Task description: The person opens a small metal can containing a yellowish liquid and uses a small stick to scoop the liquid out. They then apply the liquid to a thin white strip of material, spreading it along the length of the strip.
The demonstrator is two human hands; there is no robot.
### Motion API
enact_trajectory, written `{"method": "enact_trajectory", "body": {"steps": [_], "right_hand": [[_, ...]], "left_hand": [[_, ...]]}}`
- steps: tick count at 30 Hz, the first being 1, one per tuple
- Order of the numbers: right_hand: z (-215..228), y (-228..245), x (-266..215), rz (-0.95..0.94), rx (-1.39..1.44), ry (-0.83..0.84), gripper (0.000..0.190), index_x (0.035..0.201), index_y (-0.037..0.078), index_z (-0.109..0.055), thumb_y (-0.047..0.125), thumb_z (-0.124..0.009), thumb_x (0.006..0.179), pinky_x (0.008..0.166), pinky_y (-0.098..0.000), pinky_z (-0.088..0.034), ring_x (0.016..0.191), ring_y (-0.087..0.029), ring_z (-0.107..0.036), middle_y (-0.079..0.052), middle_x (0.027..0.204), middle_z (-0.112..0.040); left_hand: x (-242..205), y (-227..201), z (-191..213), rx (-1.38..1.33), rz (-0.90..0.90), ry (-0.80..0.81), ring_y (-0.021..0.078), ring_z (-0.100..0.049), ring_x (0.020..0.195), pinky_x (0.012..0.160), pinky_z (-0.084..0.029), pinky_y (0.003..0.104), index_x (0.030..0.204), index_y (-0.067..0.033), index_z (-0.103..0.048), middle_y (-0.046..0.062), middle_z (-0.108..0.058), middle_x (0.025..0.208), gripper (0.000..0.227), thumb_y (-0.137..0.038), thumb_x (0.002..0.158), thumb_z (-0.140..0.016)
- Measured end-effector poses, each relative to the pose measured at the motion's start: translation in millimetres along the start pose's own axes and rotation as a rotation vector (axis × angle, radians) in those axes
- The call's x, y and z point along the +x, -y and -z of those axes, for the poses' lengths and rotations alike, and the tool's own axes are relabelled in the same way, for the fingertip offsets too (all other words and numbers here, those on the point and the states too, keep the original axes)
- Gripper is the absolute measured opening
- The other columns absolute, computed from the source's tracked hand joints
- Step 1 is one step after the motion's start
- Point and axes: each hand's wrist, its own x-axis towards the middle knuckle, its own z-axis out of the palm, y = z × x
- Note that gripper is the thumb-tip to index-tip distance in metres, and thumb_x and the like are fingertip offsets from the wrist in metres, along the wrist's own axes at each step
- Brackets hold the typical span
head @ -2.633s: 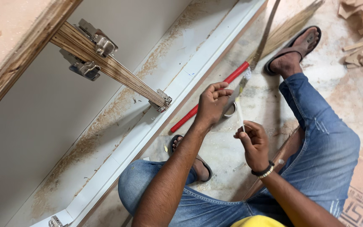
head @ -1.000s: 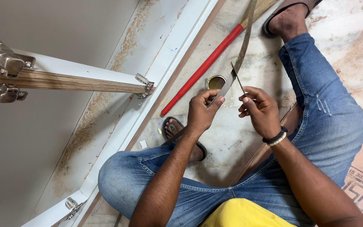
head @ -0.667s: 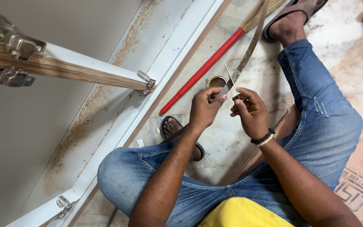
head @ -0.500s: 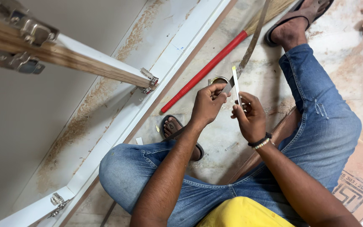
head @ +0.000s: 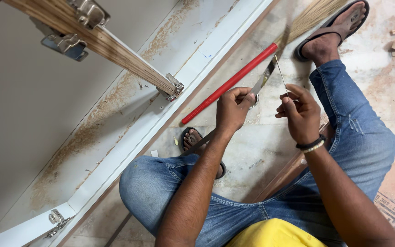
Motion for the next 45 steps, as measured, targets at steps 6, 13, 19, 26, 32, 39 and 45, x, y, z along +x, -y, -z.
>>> {"method": "enact_trajectory", "body": {"steps": [6, 13, 19, 26, 32, 39, 45], "right_hand": [[-2.4, 23.4, 6.0, -0.038, 0.032, 0.09, 0.031, 0.138, 0.001, -0.059, 0.009, -0.06, 0.108, 0.064, -0.0267, -0.061, 0.078, -0.012, -0.067, -0.009, 0.105, -0.067], [-16.0, 28.7, -6.9, -0.044, -0.03, 0.123, 0.032, 0.136, 0.001, -0.059, 0.007, -0.061, 0.105, 0.062, -0.0262, -0.062, 0.078, -0.011, -0.068, -0.008, 0.103, -0.068], [-42.1, 9.8, -14.0, 0.117, -0.038, 0.04, 0.033, 0.138, 0.003, -0.056, 0.004, -0.063, 0.105, 0.067, -0.0271, -0.064, 0.082, -0.012, -0.069, -0.009, 0.106, -0.065], [-39.2, -2.6, -62.1, -0.006, -0.164, 0.047, 0.037, 0.135, 0.002, -0.055, 0.002, -0.064, 0.098, 0.063, -0.0285, -0.064, 0.078, -0.015, -0.07, -0.01, 0.105, -0.068], [-12.0, 1.9, -50.5, -0.023, -0.136, -0.043, 0.031, 0.137, 0.002, -0.056, 0.008, -0.059, 0.106, 0.062, -0.0291, -0.065, 0.076, -0.015, -0.071, -0.01, 0.102, -0.067], [-8.2, 22.6, 3.3, -0.087, -0.008, 0.05, 0.033, 0.137, 0.001, -0.054, 0.011, -0.06, 0.106, 0.062, -0.0279, -0.063, 0.077, -0.012, -0.069, -0.008, 0.103, -0.064], [-15.0, 39.7, -5.5, -0.156, -0.092, 0.108, 0.032, 0.135, 0.002, -0.057, 0.01, -0.059, 0.104, 0.06, -0.0278, -0.063, 0.075, -0.011, -0.068, -0.007, 0.101, -0.065]], "left_hand": [[-3.1, -6.5, -3.7, 0.038, -0.008, 0.008, 0.0118, -0.073, 0.077, 0.069, -0.059, 0.028, 0.112, -0.0049, -0.076, 0.004, -0.079, 0.087, 0.026, -0.024, 0.096, -0.071], [-3.3, -8.9, -3.5, 0.018, -0.036, 0.016, 0.0109, -0.074, 0.079, 0.072, -0.06, 0.028, 0.113, -0.0042, -0.075, 0.005, -0.079, 0.09, 0.027, -0.024, 0.096, -0.071], [0.9, -5.0, 5.2, -0.073, 0.006, 0.141, 0.0122, -0.075, 0.087, 0.078, -0.061, 0.028, 0.118, -0.0017, -0.073, 0.008, -0.08, 0.098, 0.029, -0.013, 0.091, -0.072], [5.1, -3.5, 10.1, -0.11, 0.027, 0.133, 0.0128, -0.075, 0.099, 0.086, -0.062, 0.028, 0.13, -0.0036, -0.066, 0.008, -0.076, 0.112, 0.046, -0.002, 0.084, -0.068], [4.7, -5.8, 3.0, -0.049, 0.063, 0.078, 0.0142, -0.074, 0.095, 0.083, -0.062, 0.028, 0.128, -0.0053, -0.065, 0.008, -0.075, 0.107, 0.049, 0.0, 0.08, -0.07], [-0.6, -13.3, 4.3, -0.085, 0.051, 0.061, 0.0141, -0.073, 0.093, 0.08, -0.06, 0.03, 0.13, -0.0059, -0.061, 0.006, -0.075, 0.106, 0.05, 0.001, 0.081, -0.067], [-1.4, -12.8, 3.9, -0.09, 0.047, 0.068, 0.0133, -0.073, 0.092, 0.079, -0.06, 0.029, 0.131, -0.0064, -0.06, 0.007, -0.076, 0.105, 0.051, 0.0, 0.081, -0.068]]}}
